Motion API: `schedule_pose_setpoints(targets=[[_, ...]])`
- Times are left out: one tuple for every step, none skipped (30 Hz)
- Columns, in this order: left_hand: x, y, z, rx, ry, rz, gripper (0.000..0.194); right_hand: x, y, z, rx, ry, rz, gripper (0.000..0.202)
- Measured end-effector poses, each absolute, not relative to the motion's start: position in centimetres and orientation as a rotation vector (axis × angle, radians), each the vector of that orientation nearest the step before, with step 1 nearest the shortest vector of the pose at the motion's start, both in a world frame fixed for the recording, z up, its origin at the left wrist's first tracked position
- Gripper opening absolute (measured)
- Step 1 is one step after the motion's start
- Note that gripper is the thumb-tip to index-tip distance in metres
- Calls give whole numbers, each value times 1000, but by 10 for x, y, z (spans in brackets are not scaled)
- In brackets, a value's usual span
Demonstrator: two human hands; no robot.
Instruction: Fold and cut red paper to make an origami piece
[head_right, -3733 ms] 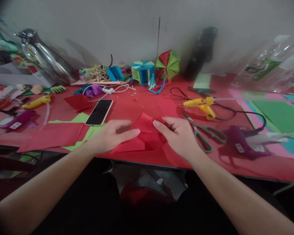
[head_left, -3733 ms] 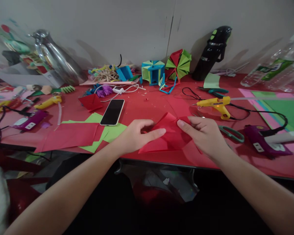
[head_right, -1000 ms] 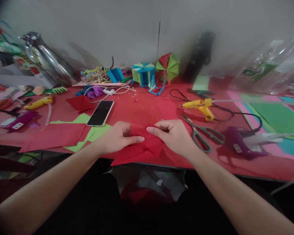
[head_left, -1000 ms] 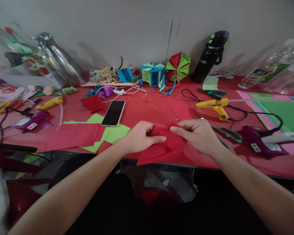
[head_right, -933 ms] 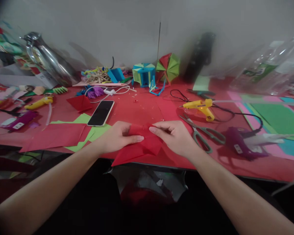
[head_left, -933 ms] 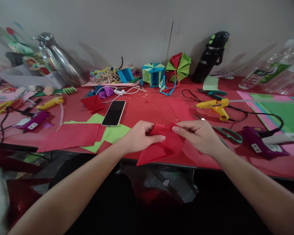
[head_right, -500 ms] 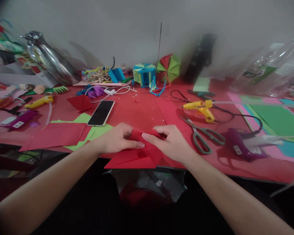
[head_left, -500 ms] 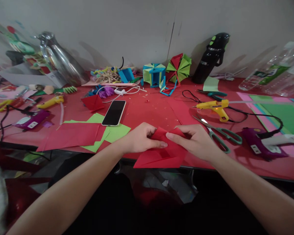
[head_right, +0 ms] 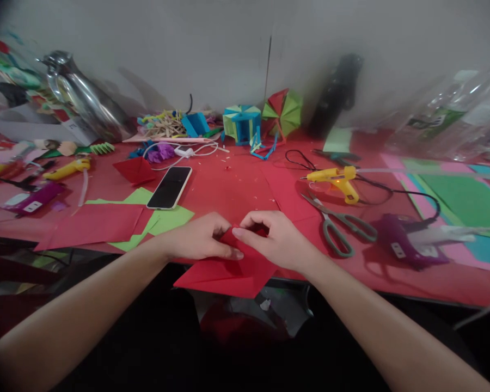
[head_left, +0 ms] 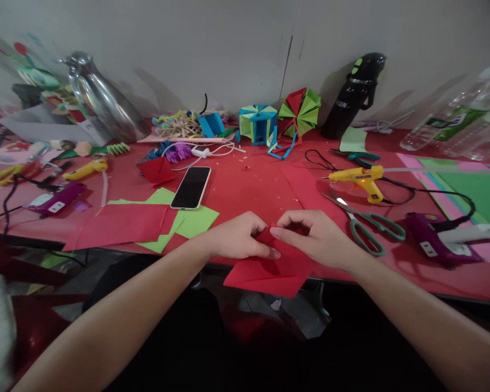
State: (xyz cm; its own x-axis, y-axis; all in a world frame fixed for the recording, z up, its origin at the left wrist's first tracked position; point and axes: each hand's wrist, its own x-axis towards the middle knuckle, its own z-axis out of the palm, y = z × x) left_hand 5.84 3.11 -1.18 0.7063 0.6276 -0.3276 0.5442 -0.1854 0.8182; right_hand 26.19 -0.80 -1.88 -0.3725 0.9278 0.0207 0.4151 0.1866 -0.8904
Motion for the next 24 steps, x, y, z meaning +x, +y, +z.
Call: schedule_pose_setpoints(targets=[[59,31,-12,1853,923,89,54,261,-8,-19,-1271,-1887,1090,30],[60,31,-12,1857,924,82,55,261,-8,-19,-1282,-1892,1046,34],[60,31,-12,1860,924,79,54,260,-8,-19,-1287,-1894,1010,35],[61,31,-12,1862,923,81,54,258,-8,-19,-1284,-1895,990,34],[61,32,-12,1863,922,86,54,257,-9,-20,-1276,-1893,985,32],[61,32,-12,1863,921,90,54,256,-9,-20,-1268,-1885,992,30],[61,33,-13,1863,924,91,55,255,-9,-20,-1259,-1867,1002,27],[61,33,-13,1861,929,86,55,253,-10,-20,-1251,-1845,1016,24],[60,34,-13,1858,936,79,56,253,-9,-21,-1246,-1823,1031,21],[60,34,-13,1855,944,76,56,252,-9,-21,-1249,-1801,1043,19],[59,34,-14,1855,954,74,57,253,-8,-22,-1261,-1777,1050,19],[59,34,-13,1858,964,75,58,254,-7,-22,-1279,-1744,1053,22],[58,35,-13,1863,976,79,59,257,-6,-23,-1295,-1705,1058,27],[57,35,-13,1864,991,83,60,260,-4,-22,-1303,-1669,1074,32],[56,35,-13,1862,1010,89,60,265,-3,-22,-1303,-1638,1100,36],[55,35,-13,1853,1032,93,59,270,-3,-22,-1289,-1630,1150,38],[55,36,-13,1838,1051,99,58,275,-2,-21,-1279,-1662,1209,36],[54,36,-13,1818,1058,108,56,280,-2,-20,-1286,-1721,1264,33],[54,36,-12,1799,1054,116,53,285,-2,-20,-1312,-1785,1296,32],[53,36,-12,1783,1041,122,50,287,-3,-20,-1334,-1840,1301,30],[53,36,-12,1768,1024,125,47,289,-3,-20,-1366,-1880,1268,31],[52,37,-11,1753,1000,125,44,289,-3,-20,-1403,-1905,1200,36],[52,37,-11,1742,982,132,42,289,-3,-20,-1439,-1914,1114,43],[51,37,-11,1739,980,147,41,288,-3,-20,-1470,-1909,1033,47]])
